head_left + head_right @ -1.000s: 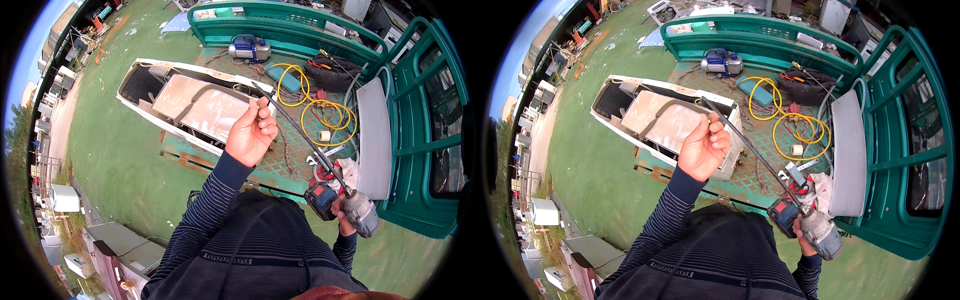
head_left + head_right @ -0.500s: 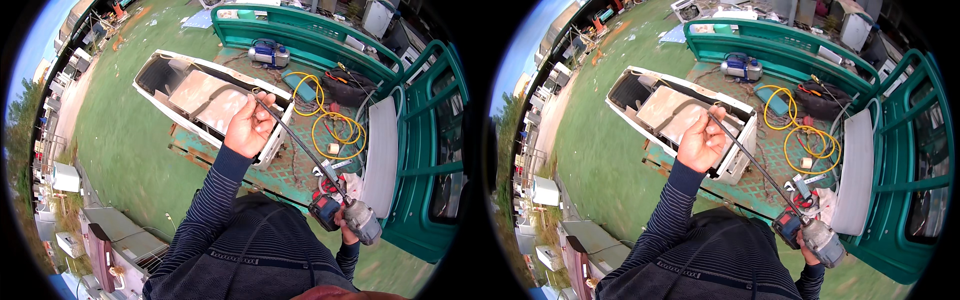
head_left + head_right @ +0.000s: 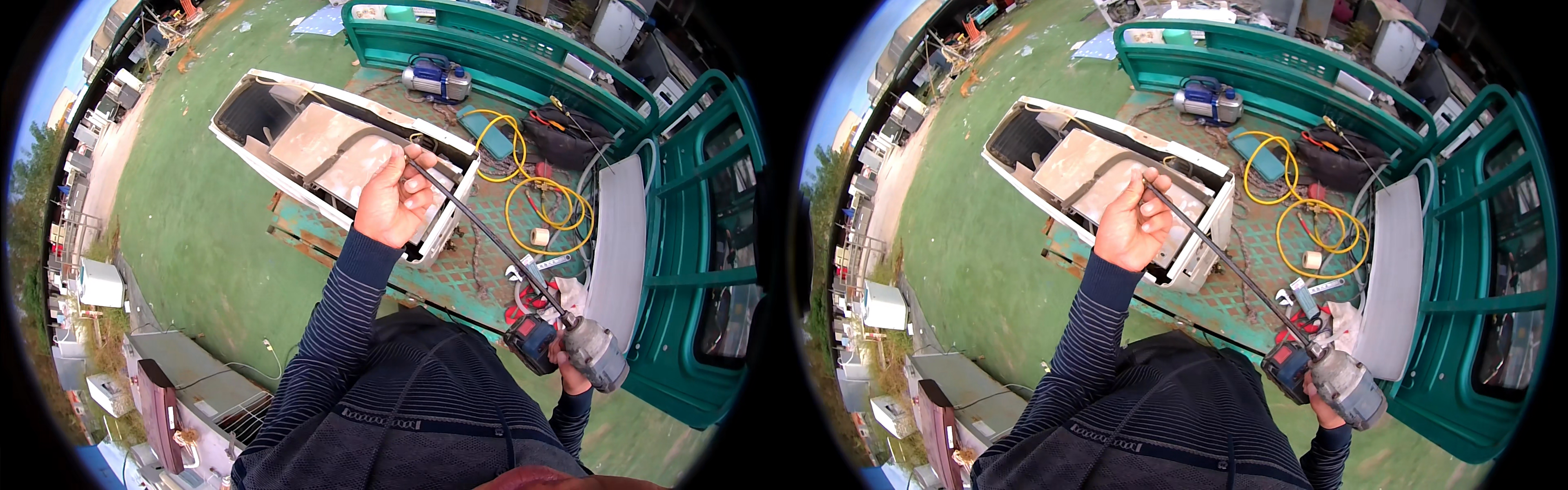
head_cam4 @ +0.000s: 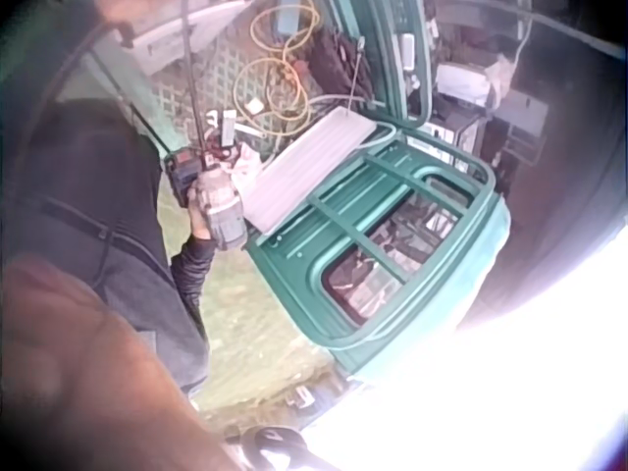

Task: The person uses a cordless drill to remove screws from the front grille of a white air conditioner unit. They then remove the grille, place a circuit board inside the unit, and reattach the front grille, securing it with screws.

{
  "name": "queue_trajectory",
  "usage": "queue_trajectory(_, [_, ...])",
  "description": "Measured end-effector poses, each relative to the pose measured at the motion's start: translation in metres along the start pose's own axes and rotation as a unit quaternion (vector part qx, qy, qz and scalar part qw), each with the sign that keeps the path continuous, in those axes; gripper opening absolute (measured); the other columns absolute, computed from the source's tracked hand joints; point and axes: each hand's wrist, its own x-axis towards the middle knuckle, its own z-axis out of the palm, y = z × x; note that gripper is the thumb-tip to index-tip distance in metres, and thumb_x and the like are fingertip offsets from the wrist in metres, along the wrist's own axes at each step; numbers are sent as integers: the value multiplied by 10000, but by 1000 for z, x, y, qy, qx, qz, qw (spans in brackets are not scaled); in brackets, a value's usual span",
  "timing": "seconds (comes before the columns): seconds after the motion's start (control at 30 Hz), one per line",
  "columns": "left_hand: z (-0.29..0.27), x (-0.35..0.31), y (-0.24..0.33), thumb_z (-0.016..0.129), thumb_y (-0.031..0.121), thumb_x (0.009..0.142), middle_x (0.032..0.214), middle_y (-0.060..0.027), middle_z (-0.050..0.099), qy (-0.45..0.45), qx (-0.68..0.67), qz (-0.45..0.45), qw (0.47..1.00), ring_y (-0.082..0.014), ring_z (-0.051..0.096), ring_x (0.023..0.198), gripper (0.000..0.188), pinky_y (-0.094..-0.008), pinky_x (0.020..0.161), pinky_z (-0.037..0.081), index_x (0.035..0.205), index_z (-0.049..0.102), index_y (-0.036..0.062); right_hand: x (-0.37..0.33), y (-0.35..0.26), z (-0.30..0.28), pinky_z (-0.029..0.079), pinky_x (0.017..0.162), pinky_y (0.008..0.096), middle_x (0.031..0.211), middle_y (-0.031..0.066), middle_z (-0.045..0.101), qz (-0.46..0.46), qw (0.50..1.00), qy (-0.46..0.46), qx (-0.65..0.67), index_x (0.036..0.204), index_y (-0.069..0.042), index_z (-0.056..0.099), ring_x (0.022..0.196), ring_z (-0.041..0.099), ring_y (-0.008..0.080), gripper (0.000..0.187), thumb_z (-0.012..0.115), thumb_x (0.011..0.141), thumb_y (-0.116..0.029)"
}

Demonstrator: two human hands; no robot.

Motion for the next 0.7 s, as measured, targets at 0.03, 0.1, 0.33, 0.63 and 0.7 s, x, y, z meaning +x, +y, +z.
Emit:
queue_trajectory(0.03, [-1, 0, 1, 504, 317, 1030, 971, -69, 657, -12, 7, 2, 1000, -66, 465, 631, 278, -198, 497, 363, 1064, 606, 60, 3, -10, 5, 426, 602, 309, 675, 22, 497, -1, 1000, 1, 22, 1085, 11, 527, 618, 503, 155, 508, 728, 855, -396])
queue_trajectory(0.1, [-4, 0, 4, 505, 305, 1031, 965, -106, 655, -36, 20, 6, 999, -66, 456, 632, 271, -199, 502, 369, 1051, 593, 49, 9, -21, 5, 435, 591, 306, 682, 34, 515, 5, 998, -12, 68, 1099, 10, 528, 607, 516, 156, 459, 719, 866, -337])
queue_trajectory(0.33, [1, -2, 19, 475, 278, 1046, 1013, -142, 629, -61, 175, 4, 983, -69, 393, 637, 290, -198, 511, 360, 1050, 587, 10, 31, -84, 7, 459, 536, 338, 608, 81, 511, 77, 979, 54, 183, 1083, 42, 521, 505, 495, 184, 358, 659, 830, -171])
queue_trajectory(0.63, [-8, -11, 10, 520, 317, 1025, 878, -26, 530, -19, 134, 13, 991, -79, 392, 666, 322, -218, 561, 362, 1066, 590, 6, 57, -83, 11, 469, 517, 277, 775, 57, 558, -38, 962, 261, -74, 1088, 15, 526, 579, 570, 154, 387, 757, 836, -167])
queue_trajectory(0.7, [-17, -16, 3, 527, 329, 1020, 836, -3, 501, -21, 62, -6, 998, -80, 394, 666, 324, -217, 559, 360, 1067, 587, 15, 55, -89, 12, 460, 513, 266, 791, 55, 554, -46, 962, 262, -63, 1074, 17, 536, 577, 566, 150, 383, 764, 833, -174])
